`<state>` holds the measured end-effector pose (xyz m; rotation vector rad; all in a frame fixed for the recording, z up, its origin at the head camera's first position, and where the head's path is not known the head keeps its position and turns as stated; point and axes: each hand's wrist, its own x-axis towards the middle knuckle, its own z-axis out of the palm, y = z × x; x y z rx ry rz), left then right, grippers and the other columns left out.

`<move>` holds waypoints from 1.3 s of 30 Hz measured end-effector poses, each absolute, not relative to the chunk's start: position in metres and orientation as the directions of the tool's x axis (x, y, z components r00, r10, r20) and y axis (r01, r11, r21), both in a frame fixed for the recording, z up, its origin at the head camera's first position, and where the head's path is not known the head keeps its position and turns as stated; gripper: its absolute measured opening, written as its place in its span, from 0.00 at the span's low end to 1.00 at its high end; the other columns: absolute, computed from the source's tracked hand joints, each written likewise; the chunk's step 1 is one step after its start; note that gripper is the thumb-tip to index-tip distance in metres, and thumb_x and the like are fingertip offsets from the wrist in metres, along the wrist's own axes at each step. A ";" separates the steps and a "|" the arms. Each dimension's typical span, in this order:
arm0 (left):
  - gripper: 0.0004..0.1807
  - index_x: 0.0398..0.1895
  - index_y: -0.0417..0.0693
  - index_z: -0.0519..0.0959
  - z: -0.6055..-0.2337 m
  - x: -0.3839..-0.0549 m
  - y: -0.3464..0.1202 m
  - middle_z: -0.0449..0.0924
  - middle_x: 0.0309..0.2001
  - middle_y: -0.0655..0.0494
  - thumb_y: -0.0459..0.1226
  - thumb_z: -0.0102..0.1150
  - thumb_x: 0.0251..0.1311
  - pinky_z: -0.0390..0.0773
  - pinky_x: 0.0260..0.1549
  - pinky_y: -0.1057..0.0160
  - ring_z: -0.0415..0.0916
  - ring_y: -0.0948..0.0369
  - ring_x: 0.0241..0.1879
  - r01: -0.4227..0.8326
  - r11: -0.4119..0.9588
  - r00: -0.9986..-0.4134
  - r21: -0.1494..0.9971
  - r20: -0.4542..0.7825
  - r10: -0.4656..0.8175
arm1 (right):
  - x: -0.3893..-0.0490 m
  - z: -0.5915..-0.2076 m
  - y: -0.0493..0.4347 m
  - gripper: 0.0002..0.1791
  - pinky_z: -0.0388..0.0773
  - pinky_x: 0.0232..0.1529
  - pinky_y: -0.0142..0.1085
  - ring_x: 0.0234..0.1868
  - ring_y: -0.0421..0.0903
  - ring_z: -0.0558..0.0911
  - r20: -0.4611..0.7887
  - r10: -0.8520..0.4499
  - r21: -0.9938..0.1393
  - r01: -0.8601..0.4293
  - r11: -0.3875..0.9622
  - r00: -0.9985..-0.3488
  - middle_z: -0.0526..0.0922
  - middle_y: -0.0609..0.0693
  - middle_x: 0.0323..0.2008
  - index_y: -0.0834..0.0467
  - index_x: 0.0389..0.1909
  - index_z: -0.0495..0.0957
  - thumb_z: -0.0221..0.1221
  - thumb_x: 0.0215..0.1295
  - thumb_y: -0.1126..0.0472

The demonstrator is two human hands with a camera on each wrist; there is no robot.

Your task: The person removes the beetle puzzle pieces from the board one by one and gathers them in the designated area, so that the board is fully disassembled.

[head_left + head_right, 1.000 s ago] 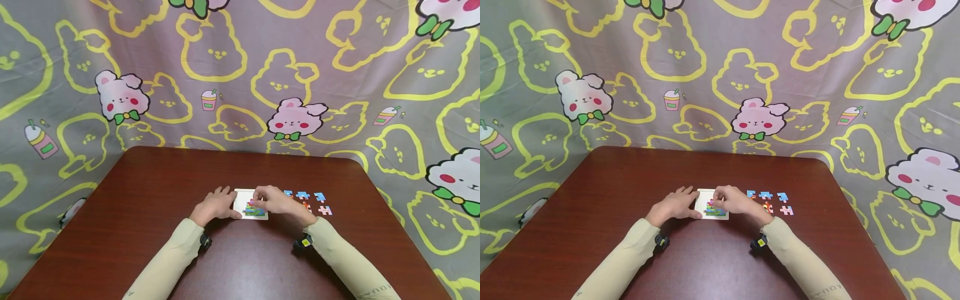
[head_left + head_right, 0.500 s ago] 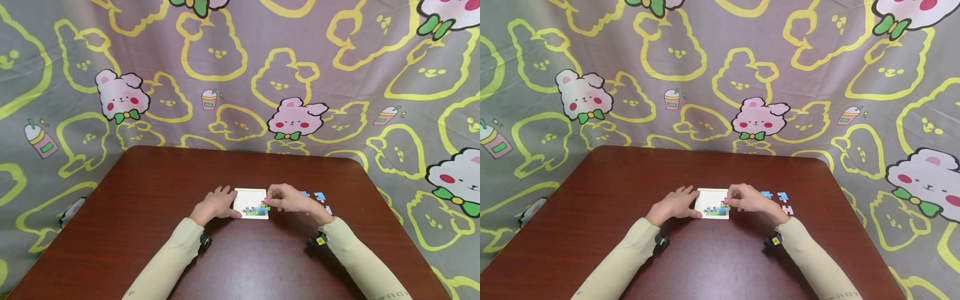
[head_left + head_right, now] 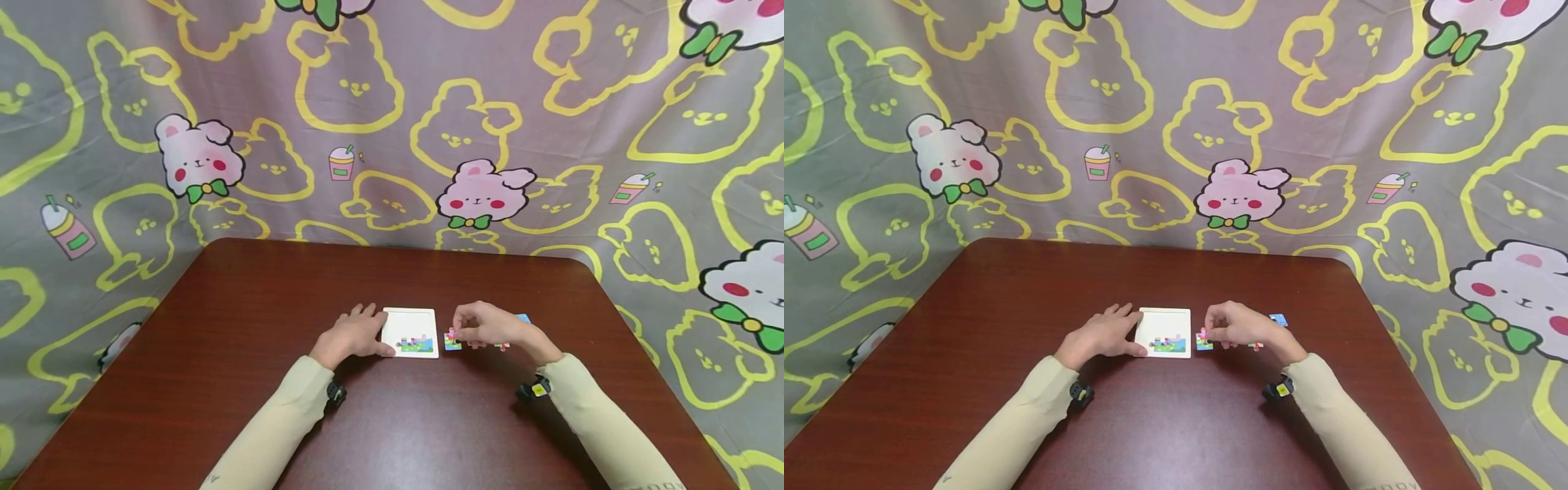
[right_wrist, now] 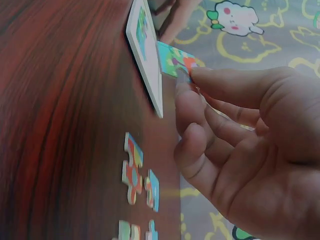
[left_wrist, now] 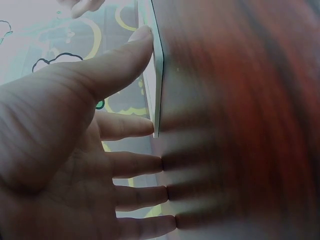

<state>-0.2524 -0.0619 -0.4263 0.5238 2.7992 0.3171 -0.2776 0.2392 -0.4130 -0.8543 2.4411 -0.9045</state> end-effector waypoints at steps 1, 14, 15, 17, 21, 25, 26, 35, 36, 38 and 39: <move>0.47 0.75 0.49 0.60 -0.426 -0.252 -0.062 0.53 0.76 0.40 0.60 0.63 0.57 0.58 0.69 0.39 0.49 0.39 0.75 0.321 0.910 -0.896 0.261 -0.227 0.381 | -0.278 -0.413 0.241 0.06 0.79 0.21 0.41 0.20 0.49 0.79 -0.160 -0.660 -0.687 -0.398 0.608 -0.734 0.80 0.54 0.23 0.54 0.31 0.77 0.62 0.67 0.59; 0.47 0.75 0.49 0.61 -0.425 -0.251 -0.061 0.53 0.76 0.41 0.60 0.63 0.57 0.58 0.69 0.39 0.49 0.39 0.75 0.320 0.909 -0.895 0.266 -0.230 0.382 | -0.272 -0.416 0.267 0.06 0.76 0.19 0.37 0.20 0.49 0.80 -0.231 -0.647 -0.685 -0.351 0.638 -0.727 0.81 0.58 0.23 0.58 0.30 0.77 0.62 0.66 0.61; 0.47 0.75 0.49 0.61 -0.425 -0.251 -0.061 0.54 0.76 0.40 0.60 0.63 0.57 0.58 0.69 0.39 0.49 0.39 0.75 0.321 0.909 -0.895 0.267 -0.229 0.383 | -0.272 -0.417 0.268 0.06 0.76 0.19 0.36 0.20 0.48 0.80 -0.234 -0.653 -0.685 -0.354 0.636 -0.720 0.80 0.58 0.23 0.58 0.30 0.77 0.62 0.66 0.62; 0.46 0.74 0.49 0.61 -0.426 -0.252 -0.061 0.54 0.76 0.40 0.60 0.63 0.57 0.58 0.69 0.39 0.49 0.38 0.75 0.320 0.909 -0.896 0.267 -0.228 0.382 | -0.273 -0.418 0.271 0.06 0.77 0.20 0.36 0.20 0.48 0.81 -0.245 -0.666 -0.684 -0.361 0.634 -0.705 0.80 0.58 0.24 0.59 0.30 0.77 0.61 0.66 0.62; 0.47 0.74 0.49 0.61 -0.426 -0.253 -0.062 0.54 0.76 0.40 0.60 0.63 0.57 0.58 0.69 0.39 0.49 0.38 0.75 0.318 0.910 -0.896 0.268 -0.229 0.381 | -0.272 -0.421 0.276 0.06 0.79 0.22 0.37 0.21 0.48 0.81 -0.278 -0.666 -0.679 -0.349 0.646 -0.692 0.81 0.57 0.26 0.58 0.31 0.77 0.61 0.67 0.62; 0.47 0.75 0.49 0.60 -0.425 -0.253 -0.063 0.53 0.76 0.40 0.60 0.62 0.57 0.57 0.70 0.39 0.48 0.39 0.75 0.318 0.910 -0.895 0.267 -0.233 0.381 | -0.272 -0.425 0.281 0.05 0.79 0.23 0.37 0.20 0.48 0.82 -0.295 -0.659 -0.673 -0.338 0.657 -0.692 0.81 0.54 0.26 0.58 0.31 0.77 0.61 0.66 0.63; 0.47 0.75 0.49 0.60 -0.425 -0.253 -0.063 0.53 0.76 0.40 0.60 0.62 0.57 0.57 0.70 0.39 0.48 0.39 0.75 0.319 0.910 -0.894 0.266 -0.233 0.381 | -0.271 -0.426 0.281 0.05 0.79 0.23 0.37 0.20 0.47 0.81 -0.296 -0.659 -0.677 -0.335 0.655 -0.691 0.81 0.54 0.26 0.58 0.31 0.77 0.61 0.66 0.63; 0.47 0.75 0.50 0.61 -0.426 -0.253 -0.063 0.53 0.76 0.40 0.61 0.62 0.57 0.58 0.69 0.39 0.49 0.39 0.75 0.326 0.907 -0.895 0.266 -0.223 0.387 | -0.268 -0.430 0.280 0.05 0.77 0.20 0.36 0.21 0.44 0.79 -0.283 -0.677 -0.705 -0.332 0.627 -0.679 0.81 0.55 0.24 0.59 0.33 0.75 0.62 0.64 0.64; 0.47 0.75 0.50 0.61 -0.426 -0.252 -0.063 0.54 0.76 0.40 0.61 0.62 0.57 0.58 0.69 0.39 0.49 0.39 0.75 0.327 0.907 -0.895 0.266 -0.221 0.387 | -0.267 -0.430 0.280 0.05 0.77 0.20 0.36 0.20 0.45 0.78 -0.285 -0.677 -0.705 -0.330 0.627 -0.679 0.81 0.55 0.24 0.59 0.34 0.75 0.62 0.64 0.64; 0.46 0.75 0.50 0.61 -0.427 -0.252 -0.064 0.54 0.76 0.40 0.61 0.63 0.57 0.58 0.69 0.39 0.50 0.38 0.75 0.328 0.907 -0.895 0.266 -0.219 0.388 | -0.266 -0.430 0.280 0.05 0.77 0.20 0.36 0.20 0.45 0.78 -0.292 -0.674 -0.703 -0.325 0.632 -0.679 0.80 0.54 0.24 0.60 0.34 0.74 0.62 0.64 0.65; 0.47 0.75 0.50 0.61 -0.427 -0.252 -0.063 0.54 0.76 0.40 0.61 0.63 0.57 0.58 0.69 0.39 0.49 0.38 0.75 0.329 0.907 -0.895 0.265 -0.218 0.388 | -0.266 -0.429 0.280 0.05 0.77 0.20 0.36 0.20 0.45 0.78 -0.296 -0.673 -0.701 -0.324 0.635 -0.678 0.80 0.54 0.24 0.60 0.34 0.74 0.62 0.64 0.65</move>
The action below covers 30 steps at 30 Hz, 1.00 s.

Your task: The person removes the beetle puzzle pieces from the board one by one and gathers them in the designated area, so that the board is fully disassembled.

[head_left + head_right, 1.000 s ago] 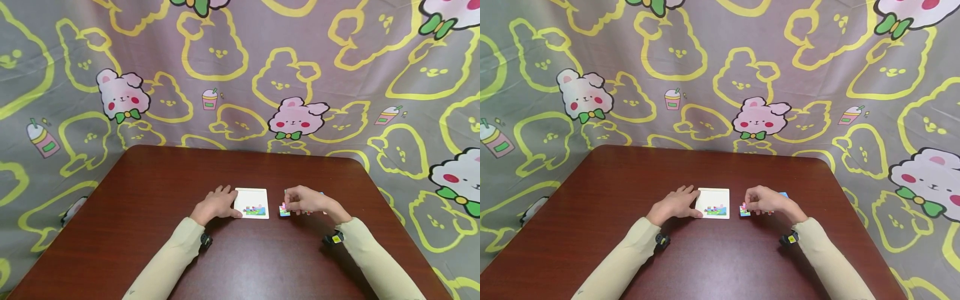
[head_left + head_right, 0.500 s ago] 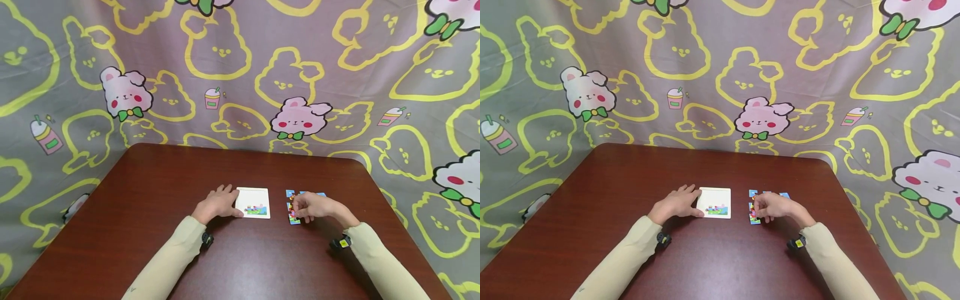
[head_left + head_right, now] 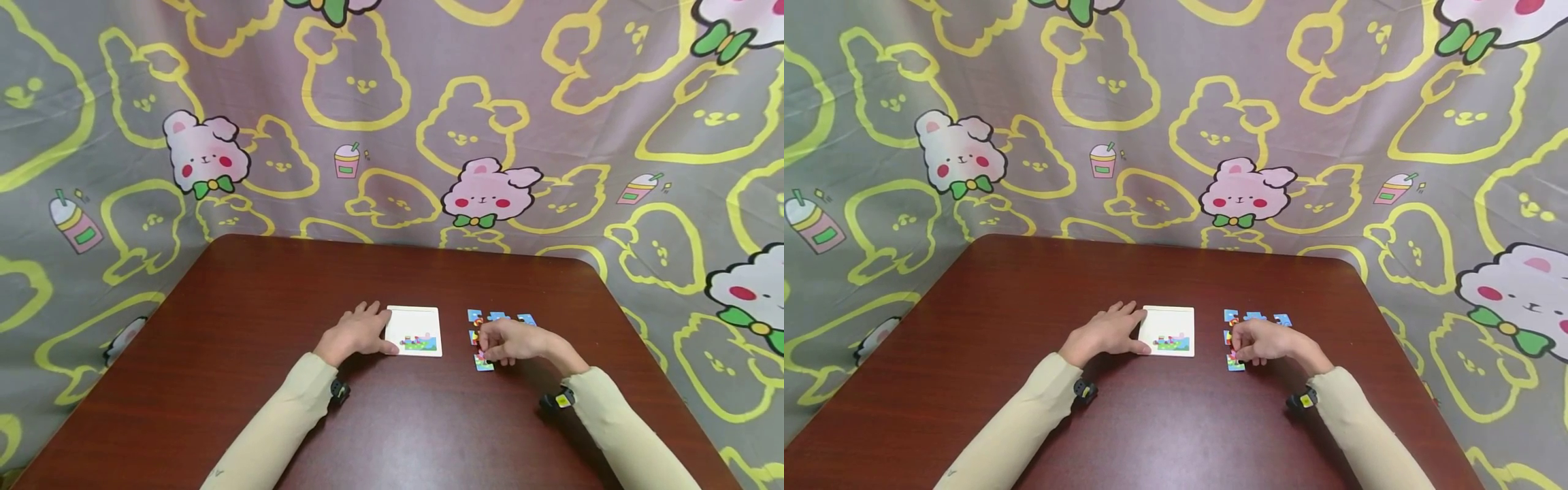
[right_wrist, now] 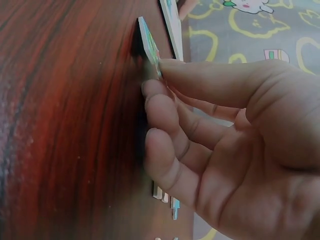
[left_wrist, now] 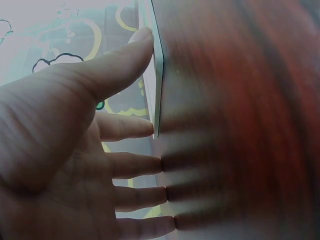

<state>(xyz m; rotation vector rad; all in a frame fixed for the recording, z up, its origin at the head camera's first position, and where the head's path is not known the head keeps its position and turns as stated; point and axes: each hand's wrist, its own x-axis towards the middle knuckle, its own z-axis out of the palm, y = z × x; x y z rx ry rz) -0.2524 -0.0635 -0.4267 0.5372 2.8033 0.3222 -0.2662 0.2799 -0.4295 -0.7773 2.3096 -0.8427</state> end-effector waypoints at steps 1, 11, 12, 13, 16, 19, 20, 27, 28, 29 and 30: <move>0.47 0.75 0.50 0.61 -0.427 -0.253 -0.063 0.54 0.76 0.40 0.61 0.63 0.57 0.58 0.69 0.39 0.49 0.38 0.75 0.329 0.907 -0.895 0.265 -0.218 0.388 | -0.266 -0.429 0.280 0.06 0.77 0.20 0.36 0.20 0.44 0.77 -0.299 -0.671 -0.698 -0.324 0.638 -0.678 0.80 0.53 0.24 0.60 0.34 0.74 0.62 0.64 0.65; 0.46 0.75 0.51 0.60 -0.428 -0.253 -0.061 0.53 0.76 0.41 0.60 0.62 0.58 0.57 0.70 0.40 0.49 0.39 0.76 0.326 0.908 -0.892 0.262 -0.231 0.388 | -0.265 -0.419 0.282 0.05 0.77 0.21 0.36 0.20 0.43 0.76 -0.301 -0.647 -0.651 -0.344 0.676 -0.701 0.80 0.52 0.25 0.57 0.35 0.75 0.62 0.66 0.61; 0.46 0.75 0.51 0.60 -0.428 -0.253 -0.062 0.53 0.76 0.41 0.60 0.62 0.58 0.57 0.70 0.40 0.49 0.39 0.75 0.327 0.908 -0.892 0.261 -0.231 0.388 | -0.265 -0.418 0.281 0.05 0.77 0.21 0.36 0.20 0.43 0.76 -0.290 -0.643 -0.650 -0.348 0.676 -0.708 0.80 0.52 0.25 0.56 0.34 0.76 0.62 0.66 0.60; 0.46 0.75 0.51 0.60 -0.428 -0.253 -0.061 0.53 0.76 0.41 0.60 0.62 0.57 0.58 0.70 0.40 0.49 0.39 0.75 0.327 0.908 -0.892 0.261 -0.231 0.387 | -0.265 -0.418 0.280 0.05 0.78 0.22 0.37 0.20 0.44 0.76 -0.276 -0.643 -0.653 -0.351 0.671 -0.715 0.80 0.52 0.26 0.56 0.34 0.76 0.62 0.66 0.60; 0.46 0.75 0.50 0.60 -0.427 -0.252 -0.062 0.53 0.76 0.41 0.61 0.62 0.57 0.58 0.69 0.39 0.49 0.39 0.75 0.327 0.909 -0.892 0.259 -0.233 0.387 | -0.266 -0.416 0.274 0.05 0.79 0.22 0.38 0.21 0.46 0.78 -0.222 -0.642 -0.663 -0.369 0.651 -0.734 0.80 0.54 0.26 0.56 0.34 0.76 0.61 0.67 0.60; 0.46 0.75 0.50 0.60 -0.427 -0.252 -0.062 0.53 0.76 0.41 0.61 0.62 0.57 0.57 0.69 0.39 0.49 0.39 0.75 0.324 0.910 -0.893 0.259 -0.234 0.384 | -0.266 -0.415 0.266 0.06 0.78 0.20 0.39 0.20 0.49 0.78 -0.164 -0.646 -0.688 -0.383 0.616 -0.745 0.79 0.59 0.25 0.57 0.33 0.76 0.60 0.68 0.59; 0.46 0.75 0.50 0.60 -0.427 -0.252 -0.062 0.53 0.76 0.41 0.61 0.62 0.57 0.57 0.70 0.39 0.48 0.39 0.76 0.322 0.911 -0.893 0.258 -0.235 0.383 | -0.267 -0.415 0.264 0.06 0.77 0.18 0.39 0.20 0.50 0.78 -0.149 -0.647 -0.691 -0.389 0.609 -0.748 0.79 0.60 0.25 0.57 0.33 0.76 0.60 0.68 0.58; 0.46 0.75 0.50 0.60 -0.427 -0.253 -0.062 0.52 0.77 0.41 0.60 0.62 0.57 0.56 0.70 0.39 0.48 0.39 0.76 0.316 0.911 -0.893 0.264 -0.242 0.380 | -0.271 -0.413 0.251 0.06 0.80 0.21 0.42 0.22 0.54 0.80 -0.089 -0.659 -0.720 -0.409 0.561 -0.747 0.80 0.62 0.26 0.53 0.38 0.76 0.58 0.70 0.55; 0.46 0.75 0.50 0.60 -0.427 -0.253 -0.062 0.52 0.77 0.41 0.60 0.62 0.57 0.56 0.70 0.39 0.48 0.39 0.76 0.316 0.912 -0.893 0.264 -0.243 0.379 | -0.271 -0.413 0.250 0.06 0.80 0.23 0.43 0.22 0.55 0.80 -0.080 -0.662 -0.728 -0.410 0.550 -0.746 0.80 0.62 0.27 0.55 0.39 0.77 0.58 0.70 0.56; 0.47 0.75 0.50 0.60 -0.427 -0.253 -0.062 0.52 0.77 0.41 0.60 0.62 0.57 0.56 0.70 0.39 0.48 0.39 0.76 0.315 0.912 -0.893 0.264 -0.242 0.379 | -0.272 -0.412 0.247 0.07 0.81 0.25 0.44 0.23 0.57 0.80 -0.073 -0.665 -0.738 -0.408 0.538 -0.744 0.81 0.63 0.28 0.56 0.40 0.77 0.58 0.70 0.56; 0.47 0.75 0.50 0.60 -0.427 -0.253 -0.062 0.52 0.77 0.41 0.60 0.62 0.57 0.56 0.70 0.39 0.48 0.39 0.76 0.315 0.912 -0.894 0.263 -0.241 0.378 | -0.272 -0.411 0.245 0.09 0.81 0.25 0.45 0.23 0.59 0.80 -0.068 -0.665 -0.746 -0.405 0.529 -0.743 0.81 0.64 0.30 0.58 0.41 0.77 0.58 0.70 0.56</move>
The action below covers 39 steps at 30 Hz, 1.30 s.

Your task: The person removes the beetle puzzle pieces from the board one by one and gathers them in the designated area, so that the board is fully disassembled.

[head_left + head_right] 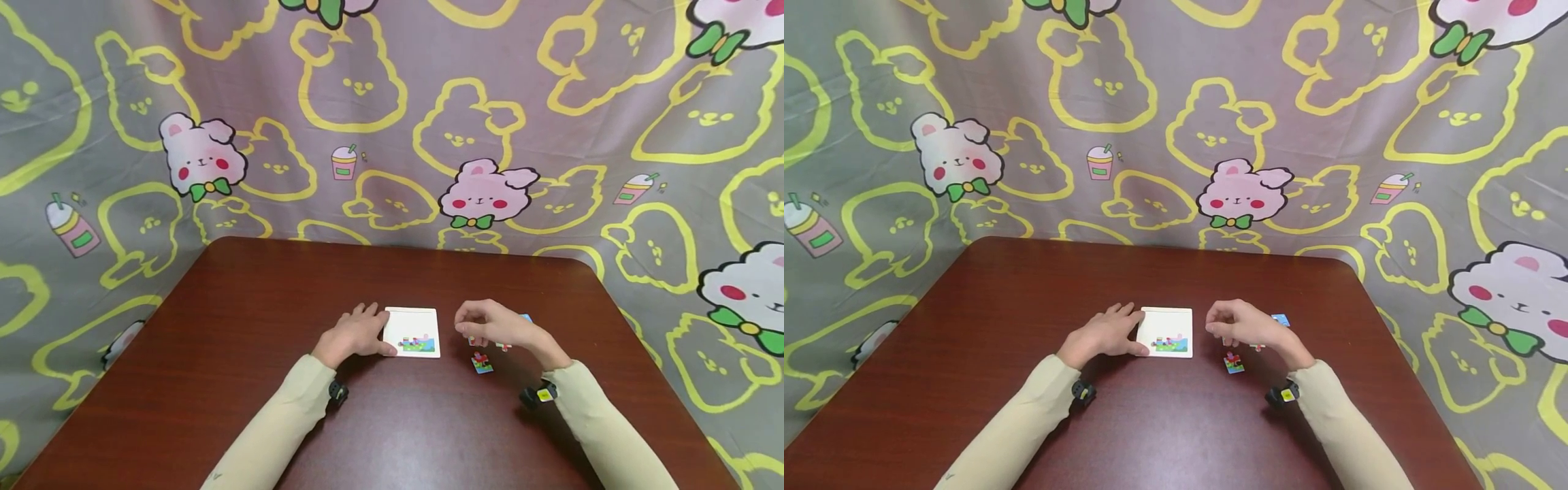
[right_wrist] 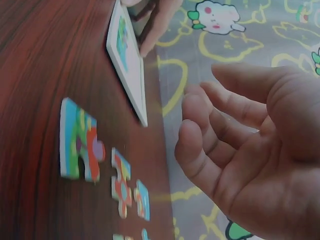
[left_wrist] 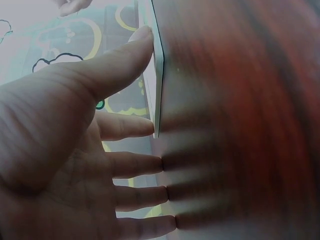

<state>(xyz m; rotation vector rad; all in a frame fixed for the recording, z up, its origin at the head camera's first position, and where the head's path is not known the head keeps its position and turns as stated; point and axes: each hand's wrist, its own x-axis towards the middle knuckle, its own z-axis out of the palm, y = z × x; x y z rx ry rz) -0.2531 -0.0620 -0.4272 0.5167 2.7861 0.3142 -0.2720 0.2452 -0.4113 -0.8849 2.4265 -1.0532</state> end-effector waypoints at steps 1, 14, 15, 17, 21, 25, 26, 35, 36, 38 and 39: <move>0.46 0.75 0.50 0.60 -0.427 -0.253 -0.062 0.53 0.77 0.41 0.60 0.62 0.57 0.57 0.70 0.39 0.48 0.39 0.76 0.315 0.912 -0.894 0.263 -0.239 0.378 | -0.272 -0.411 0.243 0.10 0.81 0.25 0.46 0.23 0.59 0.80 -0.065 -0.667 -0.752 -0.403 0.521 -0.743 0.81 0.65 0.31 0.59 0.43 0.77 0.59 0.70 0.56; 0.47 0.75 0.50 0.60 -0.425 -0.255 -0.061 0.53 0.76 0.41 0.61 0.62 0.57 0.57 0.69 0.39 0.48 0.38 0.75 0.321 0.909 -0.895 0.267 -0.228 0.383 | -0.284 -0.416 0.212 0.15 0.81 0.26 0.43 0.22 0.47 0.80 -0.076 -0.695 -0.769 -0.402 0.497 -0.714 0.83 0.62 0.32 0.62 0.50 0.77 0.58 0.71 0.57; 0.47 0.75 0.50 0.60 -0.425 -0.255 -0.060 0.53 0.76 0.41 0.61 0.62 0.57 0.57 0.69 0.39 0.48 0.38 0.75 0.319 0.909 -0.895 0.268 -0.230 0.381 | -0.285 -0.418 0.210 0.15 0.81 0.25 0.44 0.22 0.48 0.80 -0.076 -0.700 -0.772 -0.402 0.492 -0.710 0.83 0.62 0.32 0.62 0.51 0.77 0.58 0.71 0.57; 0.47 0.75 0.50 0.60 -0.426 -0.256 -0.060 0.53 0.76 0.41 0.61 0.62 0.57 0.57 0.69 0.39 0.48 0.39 0.75 0.315 0.911 -0.896 0.265 -0.233 0.378 | -0.286 -0.421 0.206 0.15 0.81 0.25 0.46 0.22 0.49 0.80 -0.077 -0.709 -0.774 -0.406 0.486 -0.701 0.83 0.62 0.30 0.62 0.51 0.77 0.58 0.71 0.57; 0.47 0.75 0.50 0.61 -0.426 -0.256 -0.060 0.54 0.76 0.41 0.61 0.63 0.56 0.58 0.69 0.39 0.50 0.38 0.75 0.318 0.914 -0.898 0.253 -0.230 0.376 | -0.287 -0.425 0.198 0.14 0.81 0.25 0.47 0.22 0.53 0.80 -0.090 -0.724 -0.779 -0.405 0.478 -0.683 0.82 0.62 0.27 0.61 0.51 0.78 0.59 0.70 0.57; 0.47 0.74 0.50 0.62 -0.426 -0.255 -0.060 0.55 0.75 0.41 0.61 0.63 0.55 0.60 0.68 0.39 0.50 0.38 0.75 0.324 0.915 -0.899 0.240 -0.222 0.376 | -0.286 -0.429 0.191 0.13 0.81 0.25 0.44 0.22 0.51 0.80 -0.106 -0.728 -0.776 -0.401 0.487 -0.677 0.82 0.59 0.24 0.58 0.50 0.79 0.59 0.70 0.56; 0.47 0.74 0.50 0.61 -0.426 -0.254 -0.061 0.55 0.76 0.41 0.61 0.63 0.55 0.60 0.68 0.39 0.50 0.38 0.75 0.323 0.915 -0.899 0.241 -0.223 0.376 | -0.285 -0.429 0.189 0.13 0.81 0.25 0.43 0.21 0.50 0.80 -0.109 -0.727 -0.773 -0.403 0.490 -0.678 0.82 0.58 0.23 0.58 0.50 0.79 0.59 0.70 0.57; 0.47 0.74 0.50 0.61 -0.427 -0.254 -0.061 0.55 0.75 0.41 0.61 0.63 0.56 0.60 0.68 0.39 0.50 0.39 0.75 0.327 0.913 -0.898 0.245 -0.220 0.380 | -0.276 -0.427 0.178 0.12 0.78 0.18 0.35 0.15 0.42 0.77 -0.118 -0.729 -0.688 -0.473 0.550 -0.675 0.86 0.54 0.29 0.61 0.48 0.78 0.60 0.68 0.60; 0.47 0.74 0.50 0.61 -0.427 -0.254 -0.061 0.55 0.75 0.41 0.61 0.63 0.56 0.60 0.68 0.39 0.50 0.39 0.75 0.326 0.913 -0.898 0.246 -0.220 0.380 | -0.275 -0.427 0.178 0.12 0.77 0.18 0.34 0.15 0.41 0.77 -0.116 -0.730 -0.680 -0.482 0.552 -0.674 0.87 0.54 0.30 0.61 0.48 0.78 0.60 0.68 0.61; 0.47 0.74 0.49 0.61 -0.427 -0.254 -0.061 0.55 0.76 0.41 0.62 0.63 0.56 0.60 0.68 0.39 0.50 0.39 0.75 0.325 0.913 -0.898 0.246 -0.222 0.380 | -0.274 -0.427 0.176 0.12 0.76 0.17 0.33 0.14 0.41 0.76 -0.117 -0.733 -0.674 -0.488 0.554 -0.670 0.87 0.54 0.30 0.62 0.48 0.78 0.60 0.68 0.61; 0.47 0.74 0.49 0.61 -0.427 -0.254 -0.062 0.55 0.76 0.41 0.62 0.63 0.56 0.60 0.68 0.39 0.50 0.39 0.75 0.325 0.913 -0.898 0.248 -0.223 0.380 | -0.274 -0.427 0.176 0.12 0.76 0.17 0.33 0.14 0.41 0.76 -0.122 -0.733 -0.672 -0.488 0.557 -0.669 0.87 0.54 0.30 0.62 0.48 0.78 0.60 0.67 0.62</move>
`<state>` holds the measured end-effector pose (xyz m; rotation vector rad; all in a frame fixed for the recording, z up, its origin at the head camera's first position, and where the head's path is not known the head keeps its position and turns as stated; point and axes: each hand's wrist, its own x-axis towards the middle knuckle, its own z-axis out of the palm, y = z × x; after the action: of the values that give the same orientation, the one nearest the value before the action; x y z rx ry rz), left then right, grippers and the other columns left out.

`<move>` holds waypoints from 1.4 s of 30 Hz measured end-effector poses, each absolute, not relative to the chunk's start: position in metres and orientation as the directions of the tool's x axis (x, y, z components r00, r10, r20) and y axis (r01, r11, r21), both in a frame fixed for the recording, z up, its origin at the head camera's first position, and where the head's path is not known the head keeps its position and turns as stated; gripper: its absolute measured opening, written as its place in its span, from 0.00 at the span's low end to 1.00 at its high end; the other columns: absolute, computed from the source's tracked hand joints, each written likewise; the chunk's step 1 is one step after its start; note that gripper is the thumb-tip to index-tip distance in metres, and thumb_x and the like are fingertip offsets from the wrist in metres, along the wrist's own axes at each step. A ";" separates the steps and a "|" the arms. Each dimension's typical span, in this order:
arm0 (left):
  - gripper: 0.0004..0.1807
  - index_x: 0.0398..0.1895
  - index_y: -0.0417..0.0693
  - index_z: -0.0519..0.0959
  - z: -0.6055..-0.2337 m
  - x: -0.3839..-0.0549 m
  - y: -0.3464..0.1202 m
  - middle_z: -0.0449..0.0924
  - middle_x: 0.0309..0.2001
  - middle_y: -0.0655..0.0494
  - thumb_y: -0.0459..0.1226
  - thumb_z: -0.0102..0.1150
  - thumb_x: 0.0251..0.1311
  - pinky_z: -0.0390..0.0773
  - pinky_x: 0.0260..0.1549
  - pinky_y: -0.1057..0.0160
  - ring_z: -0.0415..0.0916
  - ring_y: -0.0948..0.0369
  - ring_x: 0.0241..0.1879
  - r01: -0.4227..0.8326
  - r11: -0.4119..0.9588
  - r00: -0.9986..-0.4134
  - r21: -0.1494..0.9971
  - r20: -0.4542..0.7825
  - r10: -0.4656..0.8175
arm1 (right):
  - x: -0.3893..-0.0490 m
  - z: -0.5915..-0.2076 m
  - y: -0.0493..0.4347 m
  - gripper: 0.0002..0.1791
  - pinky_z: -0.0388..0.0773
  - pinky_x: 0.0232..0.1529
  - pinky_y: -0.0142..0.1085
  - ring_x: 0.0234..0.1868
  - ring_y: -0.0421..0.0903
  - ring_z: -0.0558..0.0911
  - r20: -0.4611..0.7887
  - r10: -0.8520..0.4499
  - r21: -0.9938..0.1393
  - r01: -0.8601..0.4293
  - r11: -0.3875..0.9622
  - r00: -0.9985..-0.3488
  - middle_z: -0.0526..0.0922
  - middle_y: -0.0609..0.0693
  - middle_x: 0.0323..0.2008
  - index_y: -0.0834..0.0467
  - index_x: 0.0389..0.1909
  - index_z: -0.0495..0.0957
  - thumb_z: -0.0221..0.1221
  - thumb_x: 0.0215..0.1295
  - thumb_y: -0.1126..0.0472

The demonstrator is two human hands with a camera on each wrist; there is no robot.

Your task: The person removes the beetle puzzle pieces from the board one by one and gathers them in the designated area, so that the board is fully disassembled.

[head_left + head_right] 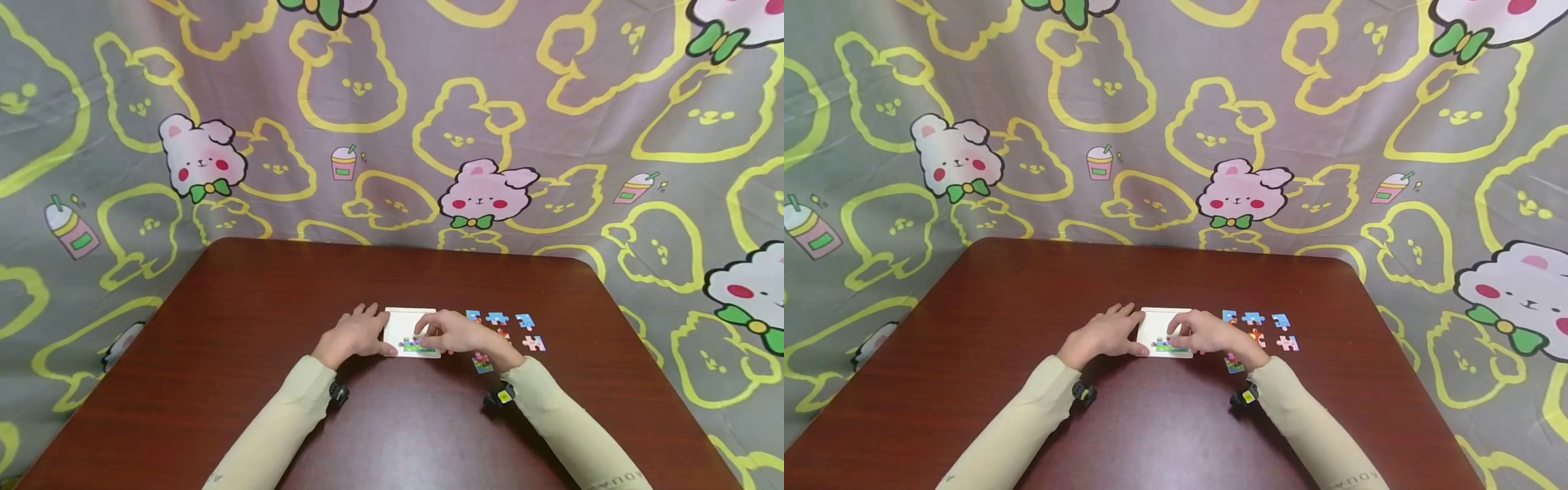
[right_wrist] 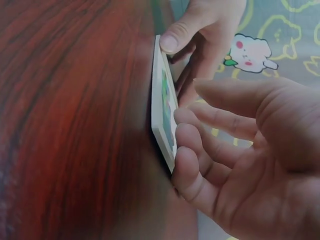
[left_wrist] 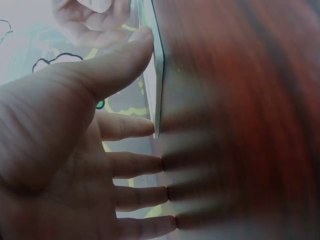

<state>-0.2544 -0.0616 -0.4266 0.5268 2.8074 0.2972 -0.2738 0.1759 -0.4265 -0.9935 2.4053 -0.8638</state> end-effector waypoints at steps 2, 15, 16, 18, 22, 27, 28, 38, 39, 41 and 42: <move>0.48 0.75 0.50 0.61 -0.427 -0.254 -0.062 0.54 0.76 0.41 0.62 0.62 0.56 0.60 0.68 0.39 0.50 0.39 0.75 0.323 0.913 -0.897 0.248 -0.229 0.379 | -0.273 -0.428 0.175 0.11 0.75 0.17 0.32 0.14 0.40 0.75 -0.131 -0.736 -0.666 -0.491 0.562 -0.665 0.87 0.54 0.30 0.62 0.48 0.78 0.60 0.67 0.62; 0.47 0.75 0.50 0.60 -0.427 -0.255 -0.061 0.54 0.76 0.41 0.62 0.62 0.57 0.59 0.68 0.39 0.49 0.39 0.75 0.317 0.915 -0.898 0.248 -0.231 0.374 | -0.272 -0.434 0.171 0.13 0.73 0.19 0.29 0.14 0.35 0.73 -0.151 -0.703 -0.598 -0.502 0.624 -0.695 0.82 0.45 0.22 0.60 0.45 0.79 0.66 0.61 0.62; 0.47 0.75 0.50 0.60 -0.427 -0.255 -0.061 0.54 0.76 0.41 0.62 0.62 0.57 0.59 0.68 0.39 0.49 0.39 0.75 0.318 0.915 -0.898 0.246 -0.230 0.374 | -0.272 -0.434 0.171 0.13 0.73 0.19 0.29 0.14 0.36 0.74 -0.150 -0.700 -0.599 -0.499 0.626 -0.698 0.82 0.45 0.22 0.61 0.45 0.79 0.66 0.61 0.62; 0.47 0.74 0.50 0.61 -0.427 -0.256 -0.061 0.55 0.76 0.41 0.62 0.62 0.56 0.59 0.68 0.39 0.50 0.38 0.75 0.322 0.914 -0.898 0.247 -0.227 0.377 | -0.271 -0.433 0.170 0.14 0.73 0.19 0.30 0.14 0.36 0.74 -0.155 -0.692 -0.597 -0.491 0.634 -0.705 0.83 0.46 0.22 0.61 0.46 0.79 0.66 0.61 0.62; 0.47 0.74 0.49 0.61 -0.427 -0.256 -0.061 0.55 0.75 0.40 0.61 0.63 0.56 0.59 0.68 0.38 0.50 0.38 0.75 0.324 0.913 -0.897 0.249 -0.226 0.380 | -0.271 -0.433 0.169 0.13 0.75 0.18 0.31 0.14 0.38 0.76 -0.158 -0.680 -0.597 -0.479 0.643 -0.716 0.84 0.46 0.23 0.61 0.45 0.79 0.66 0.61 0.62; 0.47 0.74 0.50 0.61 -0.427 -0.255 -0.062 0.55 0.76 0.40 0.61 0.63 0.56 0.59 0.68 0.38 0.50 0.38 0.75 0.323 0.913 -0.897 0.248 -0.227 0.379 | -0.271 -0.435 0.167 0.11 0.75 0.17 0.31 0.15 0.40 0.77 -0.148 -0.670 -0.576 -0.487 0.656 -0.727 0.84 0.46 0.23 0.60 0.43 0.80 0.67 0.60 0.62; 0.47 0.74 0.50 0.61 -0.427 -0.255 -0.061 0.55 0.76 0.40 0.61 0.63 0.56 0.59 0.68 0.38 0.50 0.38 0.75 0.323 0.913 -0.897 0.249 -0.227 0.379 | -0.271 -0.434 0.166 0.11 0.75 0.17 0.31 0.14 0.40 0.77 -0.150 -0.668 -0.576 -0.484 0.658 -0.729 0.84 0.46 0.23 0.60 0.42 0.80 0.67 0.60 0.62; 0.47 0.75 0.51 0.60 -0.428 -0.255 -0.061 0.54 0.76 0.41 0.61 0.62 0.56 0.58 0.69 0.39 0.49 0.39 0.75 0.315 0.915 -0.898 0.250 -0.234 0.373 | -0.271 -0.436 0.166 0.09 0.75 0.18 0.31 0.14 0.38 0.76 -0.163 -0.660 -0.591 -0.463 0.661 -0.734 0.83 0.44 0.21 0.60 0.42 0.79 0.65 0.61 0.65; 0.47 0.75 0.51 0.60 -0.428 -0.255 -0.061 0.54 0.76 0.41 0.61 0.62 0.56 0.58 0.69 0.39 0.49 0.39 0.75 0.315 0.916 -0.898 0.249 -0.235 0.373 | -0.271 -0.436 0.166 0.09 0.75 0.18 0.31 0.14 0.39 0.76 -0.163 -0.658 -0.593 -0.460 0.661 -0.736 0.82 0.44 0.21 0.59 0.42 0.79 0.65 0.61 0.65; 0.47 0.75 0.50 0.60 -0.428 -0.255 -0.061 0.54 0.76 0.41 0.61 0.62 0.57 0.58 0.69 0.39 0.49 0.39 0.75 0.314 0.916 -0.898 0.249 -0.236 0.372 | -0.271 -0.436 0.165 0.09 0.74 0.18 0.31 0.14 0.39 0.76 -0.159 -0.658 -0.596 -0.460 0.658 -0.736 0.82 0.45 0.21 0.59 0.41 0.78 0.65 0.61 0.66; 0.47 0.75 0.50 0.60 -0.428 -0.255 -0.061 0.54 0.76 0.41 0.61 0.63 0.56 0.58 0.69 0.39 0.49 0.39 0.75 0.313 0.916 -0.898 0.250 -0.235 0.371 | -0.271 -0.436 0.165 0.09 0.74 0.18 0.31 0.15 0.39 0.76 -0.157 -0.659 -0.598 -0.460 0.656 -0.735 0.81 0.45 0.20 0.59 0.41 0.78 0.65 0.61 0.66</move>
<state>-0.2552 -0.0614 -0.4278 0.5101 2.7981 0.2988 -0.2709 0.1650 -0.4362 -0.8857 2.5135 -0.7642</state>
